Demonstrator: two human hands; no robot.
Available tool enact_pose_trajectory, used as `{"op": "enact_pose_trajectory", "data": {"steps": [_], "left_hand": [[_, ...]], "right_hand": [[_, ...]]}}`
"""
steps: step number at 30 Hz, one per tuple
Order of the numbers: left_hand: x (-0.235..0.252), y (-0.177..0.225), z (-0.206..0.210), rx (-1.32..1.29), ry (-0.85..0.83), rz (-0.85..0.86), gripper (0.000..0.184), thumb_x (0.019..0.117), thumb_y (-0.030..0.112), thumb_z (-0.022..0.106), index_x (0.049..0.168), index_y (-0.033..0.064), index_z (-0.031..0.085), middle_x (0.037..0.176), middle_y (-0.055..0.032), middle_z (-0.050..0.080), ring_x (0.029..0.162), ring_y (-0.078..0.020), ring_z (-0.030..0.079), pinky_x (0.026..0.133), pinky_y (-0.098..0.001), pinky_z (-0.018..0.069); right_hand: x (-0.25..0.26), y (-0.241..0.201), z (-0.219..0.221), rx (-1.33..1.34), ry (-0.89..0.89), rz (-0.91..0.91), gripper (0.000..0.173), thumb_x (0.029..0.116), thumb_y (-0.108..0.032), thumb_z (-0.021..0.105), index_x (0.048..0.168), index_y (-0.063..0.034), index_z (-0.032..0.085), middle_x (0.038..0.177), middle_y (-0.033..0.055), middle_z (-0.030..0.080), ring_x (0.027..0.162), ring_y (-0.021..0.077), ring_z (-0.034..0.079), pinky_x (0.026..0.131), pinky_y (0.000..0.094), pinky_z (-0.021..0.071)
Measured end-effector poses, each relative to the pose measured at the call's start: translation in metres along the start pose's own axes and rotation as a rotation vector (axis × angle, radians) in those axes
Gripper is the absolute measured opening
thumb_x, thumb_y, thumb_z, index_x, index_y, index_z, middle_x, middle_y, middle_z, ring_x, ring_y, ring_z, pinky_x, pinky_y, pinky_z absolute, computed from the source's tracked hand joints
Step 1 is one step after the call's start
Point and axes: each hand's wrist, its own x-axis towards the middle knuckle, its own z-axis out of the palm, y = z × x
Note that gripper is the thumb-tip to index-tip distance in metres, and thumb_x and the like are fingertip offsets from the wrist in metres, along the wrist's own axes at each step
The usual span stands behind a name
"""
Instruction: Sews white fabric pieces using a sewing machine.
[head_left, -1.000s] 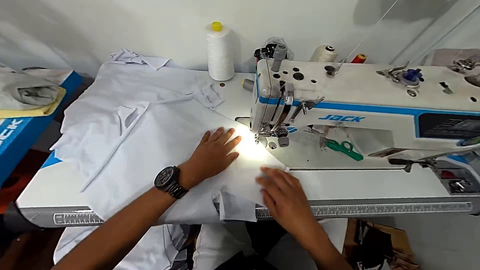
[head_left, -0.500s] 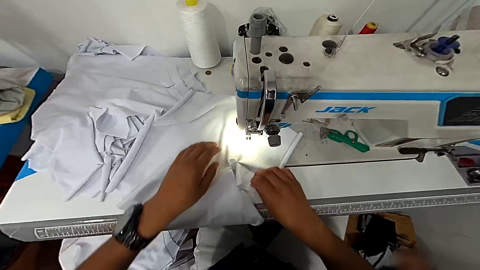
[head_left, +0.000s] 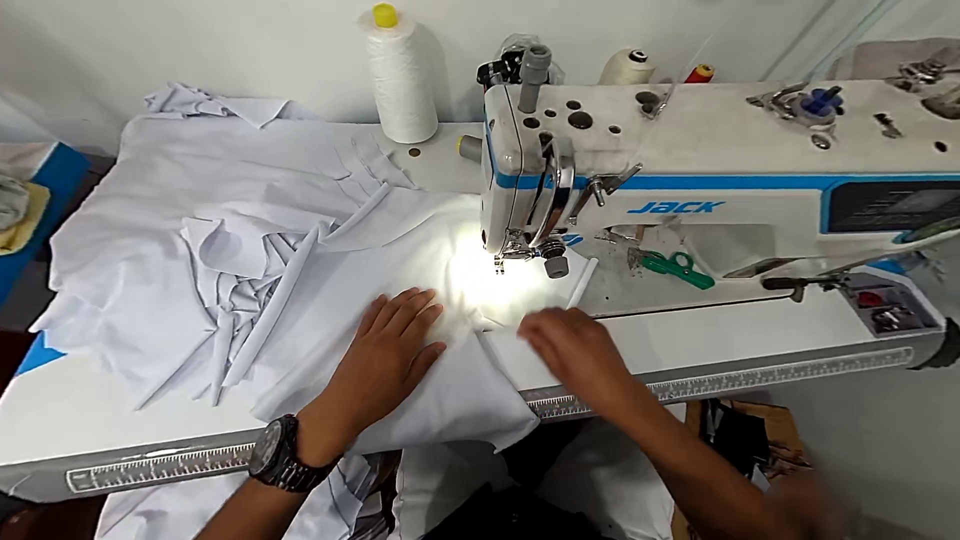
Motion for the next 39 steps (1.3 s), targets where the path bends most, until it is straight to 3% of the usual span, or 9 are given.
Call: {"op": "enact_pose_trajectory", "data": {"steps": [3, 10, 16, 22, 25, 29, 33, 36, 39], "left_hand": [[-0.003, 0.0, 0.003, 0.005, -0.005, -0.002, 0.057, 0.1075, 0.044, 0.033, 0.143, 0.0075, 0.058, 0.155, -0.0111, 0.049, 0.148, -0.0313, 0.041, 0.12, -0.0607, 0.0279], [-0.004, -0.001, 0.006, -0.001, 0.003, -0.017, 0.052, 0.1083, 0.036, 0.03, 0.141, 0.0086, 0.06, 0.153, -0.0088, 0.052, 0.147, -0.0284, 0.043, 0.12, -0.059, 0.0294], [-0.005, -0.004, 0.003, -0.096, 0.042, -0.039, 0.055, 0.1102, 0.037, 0.025, 0.144, 0.0073, 0.056, 0.152, -0.0083, 0.053, 0.147, -0.0258, 0.042, 0.122, -0.057, 0.027], [-0.006, -0.004, -0.001, -0.201, 0.081, -0.061, 0.064, 0.1095, 0.045, 0.019, 0.145, 0.0051, 0.054, 0.149, -0.0111, 0.055, 0.146, -0.0263, 0.044, 0.123, -0.0555, 0.027], [-0.007, -0.004, -0.001, -0.154, 0.047, -0.036, 0.068, 0.1086, 0.05, 0.018, 0.147, 0.0053, 0.053, 0.152, -0.0111, 0.053, 0.147, -0.0268, 0.042, 0.123, -0.057, 0.0258], [-0.005, -0.002, 0.001, -0.094, 0.026, -0.039, 0.066, 0.1078, 0.05, 0.022, 0.147, 0.0051, 0.052, 0.154, -0.011, 0.051, 0.148, -0.027, 0.04, 0.123, -0.0568, 0.0255], [-0.005, -0.001, 0.003, -0.058, 0.033, -0.045, 0.065, 0.1075, 0.052, 0.028, 0.145, 0.0061, 0.054, 0.154, -0.0103, 0.051, 0.148, -0.0264, 0.041, 0.122, -0.056, 0.0273], [-0.005, -0.001, 0.003, -0.025, 0.024, -0.03, 0.069, 0.1038, 0.058, 0.035, 0.145, 0.0062, 0.055, 0.154, -0.0118, 0.05, 0.148, -0.0277, 0.041, 0.122, -0.0575, 0.028], [-0.005, 0.0, 0.004, -0.008, 0.032, -0.032, 0.07, 0.1025, 0.06, 0.037, 0.144, 0.0065, 0.056, 0.154, -0.0117, 0.05, 0.148, -0.0274, 0.041, 0.121, -0.0575, 0.0279]], "right_hand": [[0.004, 0.0, -0.021, -0.082, 0.146, 0.327, 0.029, 0.1059, -0.021, 0.054, 0.123, -0.0004, 0.065, 0.101, 0.0159, 0.07, 0.089, 0.0304, 0.07, 0.075, 0.0488, 0.0588], [-0.012, -0.088, 0.026, -0.023, -0.08, 0.395, 0.042, 0.0903, -0.048, 0.072, 0.089, -0.0057, 0.072, 0.085, 0.0114, 0.067, 0.081, 0.0299, 0.068, 0.067, 0.0499, 0.0578], [0.028, -0.072, 0.014, 1.579, -0.353, 0.77, 0.024, 0.1045, -0.026, 0.038, 0.109, -0.0142, 0.06, 0.096, -0.0006, 0.067, 0.084, 0.0073, 0.066, 0.07, 0.0271, 0.0564], [0.023, -0.073, 0.029, 1.936, -0.229, 0.757, 0.034, 0.1074, -0.038, 0.03, 0.116, -0.0213, 0.059, 0.106, 0.0007, 0.069, 0.099, 0.0126, 0.067, 0.08, 0.0347, 0.0578], [0.022, -0.063, 0.019, 1.788, -0.234, 0.826, 0.022, 0.1059, -0.015, 0.043, 0.125, -0.0156, 0.053, 0.105, 0.0028, 0.069, 0.094, 0.0128, 0.069, 0.081, 0.033, 0.0586], [0.023, -0.061, 0.005, 1.184, -0.224, 0.768, 0.055, 0.0983, -0.008, 0.065, 0.146, -0.006, 0.038, 0.11, 0.0108, 0.067, 0.09, 0.0162, 0.069, 0.08, 0.0346, 0.0582], [0.02, -0.056, -0.003, 0.616, -0.136, 0.497, 0.025, 0.0984, -0.016, 0.066, 0.121, -0.0066, 0.065, 0.093, 0.0046, 0.071, 0.08, 0.0147, 0.069, 0.074, 0.0362, 0.059], [0.015, -0.072, -0.017, 0.538, -0.365, 0.545, 0.025, 0.1069, -0.022, 0.055, 0.126, -0.0074, 0.064, 0.089, 0.0111, 0.071, 0.065, 0.0204, 0.066, 0.057, 0.038, 0.0559], [0.018, -0.076, -0.008, 0.364, -0.477, 0.53, 0.026, 0.1083, -0.022, 0.05, 0.114, -0.0065, 0.07, 0.087, 0.0131, 0.069, 0.075, 0.0268, 0.067, 0.069, 0.0484, 0.0553]]}}
